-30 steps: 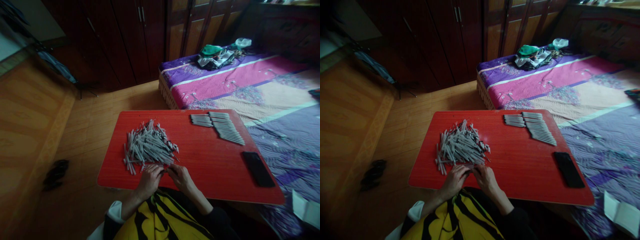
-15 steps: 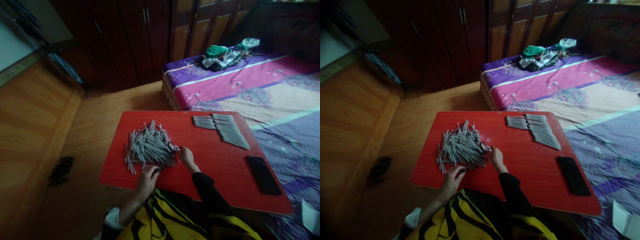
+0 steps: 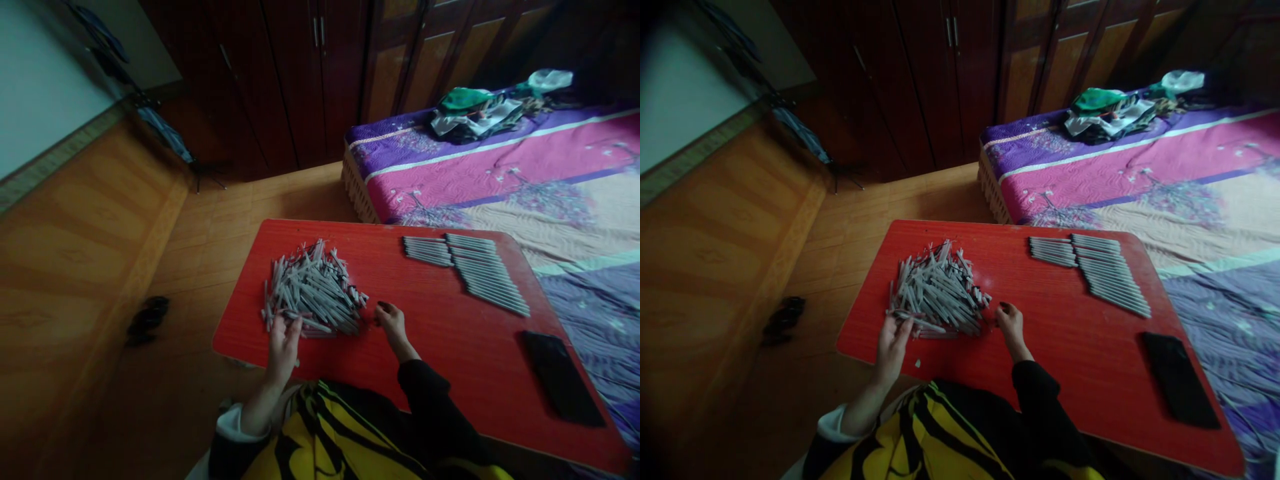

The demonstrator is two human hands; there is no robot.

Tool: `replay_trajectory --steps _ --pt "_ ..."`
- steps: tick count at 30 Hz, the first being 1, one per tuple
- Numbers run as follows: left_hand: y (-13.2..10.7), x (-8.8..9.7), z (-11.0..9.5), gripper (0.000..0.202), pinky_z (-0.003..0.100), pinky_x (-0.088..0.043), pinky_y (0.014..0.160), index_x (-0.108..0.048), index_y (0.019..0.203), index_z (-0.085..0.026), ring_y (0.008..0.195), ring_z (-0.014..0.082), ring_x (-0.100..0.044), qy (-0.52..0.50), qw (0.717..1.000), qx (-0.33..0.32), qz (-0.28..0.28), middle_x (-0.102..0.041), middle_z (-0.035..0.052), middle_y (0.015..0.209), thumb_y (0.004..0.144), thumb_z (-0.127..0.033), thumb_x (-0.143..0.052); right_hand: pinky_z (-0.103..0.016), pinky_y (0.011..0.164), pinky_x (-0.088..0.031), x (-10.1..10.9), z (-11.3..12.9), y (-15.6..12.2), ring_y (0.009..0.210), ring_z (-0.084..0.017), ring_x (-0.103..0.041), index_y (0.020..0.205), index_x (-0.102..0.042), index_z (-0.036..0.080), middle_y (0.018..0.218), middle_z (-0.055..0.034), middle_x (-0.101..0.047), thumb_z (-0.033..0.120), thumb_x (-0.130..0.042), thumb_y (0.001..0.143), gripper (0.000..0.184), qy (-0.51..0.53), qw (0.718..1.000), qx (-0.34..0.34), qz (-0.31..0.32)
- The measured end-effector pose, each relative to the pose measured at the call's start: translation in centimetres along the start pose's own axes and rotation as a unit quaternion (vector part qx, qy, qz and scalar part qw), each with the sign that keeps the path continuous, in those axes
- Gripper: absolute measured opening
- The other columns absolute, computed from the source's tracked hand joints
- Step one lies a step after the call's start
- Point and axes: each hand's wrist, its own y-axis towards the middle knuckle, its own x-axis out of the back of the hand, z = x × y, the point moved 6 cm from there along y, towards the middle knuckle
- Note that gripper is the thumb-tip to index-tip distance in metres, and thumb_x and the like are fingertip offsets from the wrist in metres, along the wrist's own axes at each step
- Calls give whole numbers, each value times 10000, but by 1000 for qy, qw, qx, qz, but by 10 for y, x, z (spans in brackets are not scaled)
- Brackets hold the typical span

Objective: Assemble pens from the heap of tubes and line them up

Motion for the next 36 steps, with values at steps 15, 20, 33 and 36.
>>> replay_trajectory --steps 15,20,33,36 --pt "-4 -14 -22 269 240 -485 604 -519 909 -170 673 124 -633 -201 976 57 -62 -666 34 876 718 -302 -654 -189 374 -418 -14 99 -112 455 -114 -578 722 -589 145 634 -26 -676 216 -761 571 240 597 775 -107 176" --pt "-3 -19 -22 305 240 -490 604 -518 938 -167 691 133 -641 -195 978 63 -42 -667 44 894 711 -312 -663 -193 382 -426 -15 103 -112 462 -117 -582 733 -587 141 644 -36 -681 232 -756 586 242 603 772 -87 179" --pt "0 -15 -20 298 241 -489 618 -527 912 -178 677 120 -631 -194 978 70 -33 -666 36 884 708 -349 -663 -199 389 -440 -7 107 -116 444 -95 -545 686 -585 140 640 -35 -673 217 -749 579 211 583 797 -65 141" --pt "0 -16 -20 302 239 -488 611 -521 913 -178 678 122 -631 -192 978 76 -33 -667 35 880 704 -343 -664 -195 383 -434 -8 106 -117 451 -99 -552 699 -578 142 638 -36 -673 214 -750 579 221 583 797 -66 147"
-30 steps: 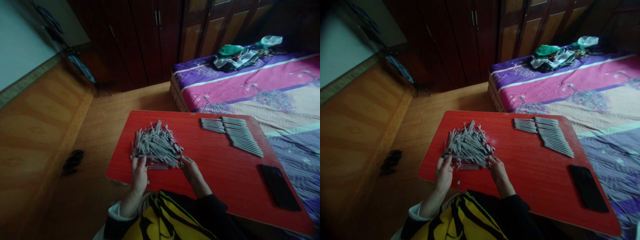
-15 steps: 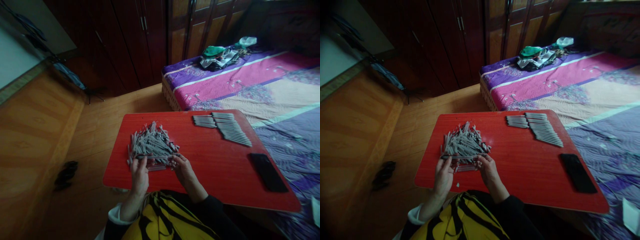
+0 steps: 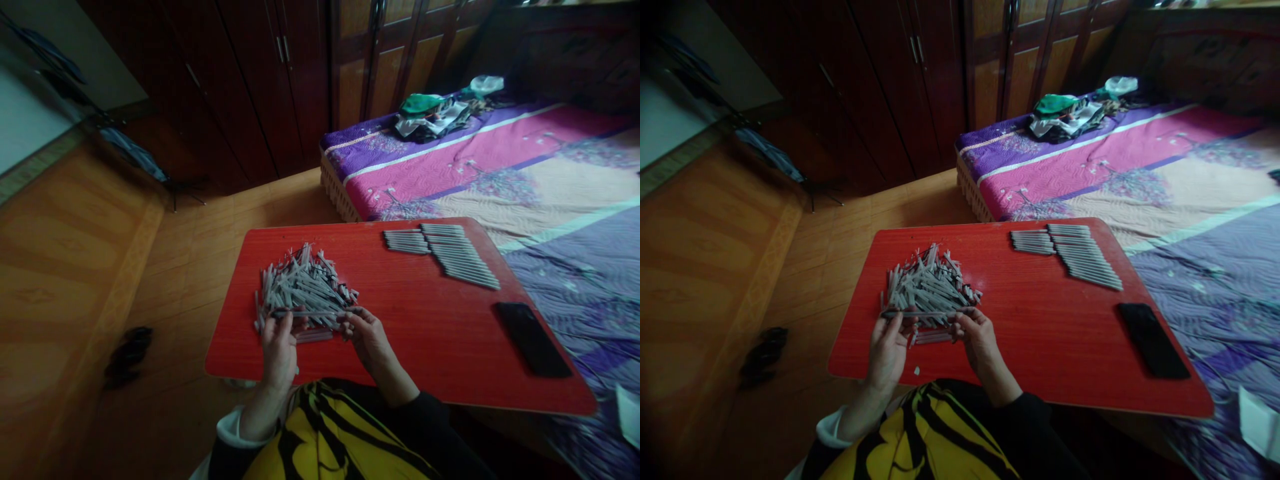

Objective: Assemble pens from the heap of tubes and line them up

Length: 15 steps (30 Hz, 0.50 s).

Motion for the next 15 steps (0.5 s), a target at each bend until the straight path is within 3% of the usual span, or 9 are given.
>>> replay_trajectory --steps 9,12,15 --pt "-2 -2 6 310 241 -490 595 -512 874 -173 653 125 -631 -2 1000 24 1 -664 32 867 672 -333 -686 -201 394 -451 -1 -11 -1 451 -110 -568 753 -579 145 627 -41 -675 235 -751 598 248 -21 1000 -6 17" --pt "-3 -1 10 316 253 -494 596 -514 838 -173 633 132 -626 9 998 54 43 -665 22 812 643 -322 -713 -200 385 -450 -1 -6 -5 450 -119 -576 762 -600 142 583 -25 -659 249 -753 595 250 -36 999 -11 33" --pt "-6 4 12 252 224 -470 538 -552 806 -155 540 108 -579 82 986 79 119 -633 -4 660 661 -291 -706 -200 374 -451 3 0 -13 439 -121 -579 795 -629 135 573 -29 -659 275 -742 624 248 -70 995 -20 67"
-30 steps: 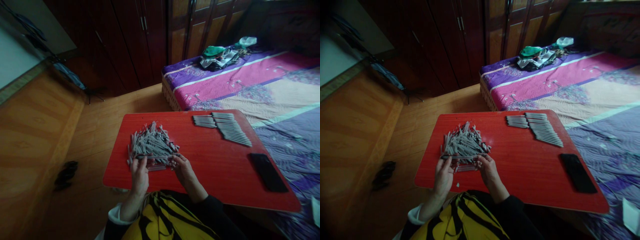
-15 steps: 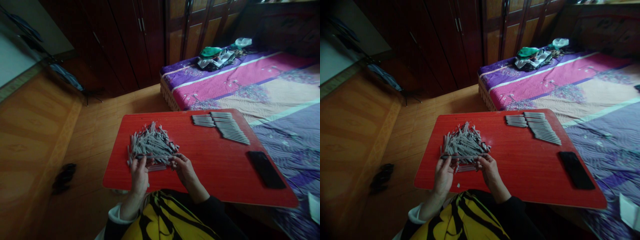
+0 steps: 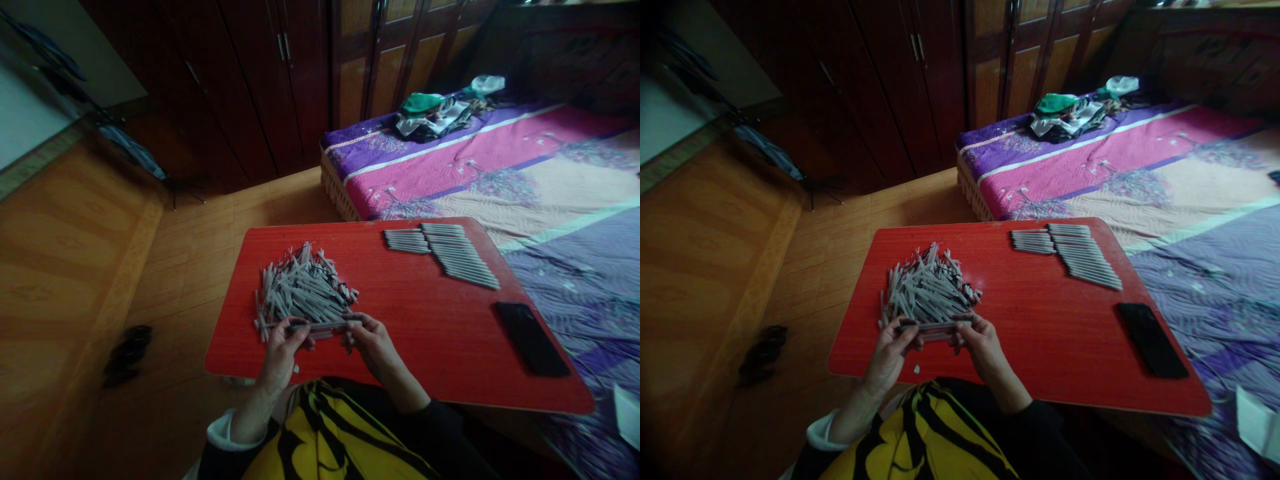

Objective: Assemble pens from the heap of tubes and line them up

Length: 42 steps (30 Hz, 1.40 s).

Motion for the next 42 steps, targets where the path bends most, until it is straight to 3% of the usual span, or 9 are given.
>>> replay_trajectory --steps 6,10,15,18,22,25,33,37,42 --pt "-23 1 3 242 196 -403 468 -669 905 -133 498 106 -524 255 957 39 135 -613 18 607 757 -309 -597 -227 360 -469 8 7 -27 431 -147 -601 815 -648 129 603 -54 -667 326 -702 684 243 -74 994 -26 76" --pt "-40 -11 1 222 197 -387 488 -694 856 -178 550 125 -539 353 916 -5 191 -624 16 619 816 -299 -512 -231 370 -474 9 11 -40 425 -139 -592 810 -648 124 593 -47 -652 351 -669 721 245 -105 989 -39 94" --pt "-51 -21 -3 225 203 -406 498 -682 839 -185 531 136 -564 427 875 -99 206 -634 24 605 828 -286 -481 -230 382 -451 15 11 -51 427 -130 -569 808 -616 132 580 -32 -625 428 -617 752 302 -178 977 -54 105" --pt "-53 -22 -3 212 202 -432 520 -674 860 -194 552 141 -596 449 855 -146 213 -668 34 655 818 -272 -481 -206 414 -400 18 15 -59 458 -104 -528 769 -572 138 584 -21 -591 475 -508 820 346 -300 943 -49 137" --pt "-56 -22 3 227 190 -456 566 -665 884 -196 622 139 -629 476 825 -171 250 -694 40 731 828 -279 -460 -203 493 -351 19 29 -70 550 -87 -437 739 -531 154 620 11 -496 465 -404 881 365 -477 861 -3 176" --pt "-61 -23 6 266 186 -461 585 -660 893 -179 639 136 -634 487 805 -187 281 -694 48 737 847 -294 -425 -214 534 -351 18 30 -77 582 -92 -400 744 -506 160 645 19 -446 479 -349 896 387 -528 824 -6 203" --pt "-68 -11 23 376 194 -452 559 -671 842 -177 574 131 -609 480 808 -194 282 -665 46 648 882 -405 -374 -224 554 -355 21 10 -94 614 -104 -388 755 -464 167 674 23 -412 516 -314 891 404 -493 846 -58 192" --pt "-68 -6 31 408 195 -460 577 -683 854 -200 583 135 -606 476 816 -191 267 -652 44 634 875 -454 -364 -233 565 -359 16 16 -92 624 -110 -394 767 -474 164 683 15 -422 499 -309 898 395 -521 834 -42 175" --pt "-65 -5 29 345 196 -466 578 -690 880 -190 611 150 -634 463 819 -180 288 -677 68 688 863 -391 -410 -217 513 -315 8 24 -82 572 -86 -355 715 -476 153 635 31 -399 480 -358 890 388 -517 831 -25 204"
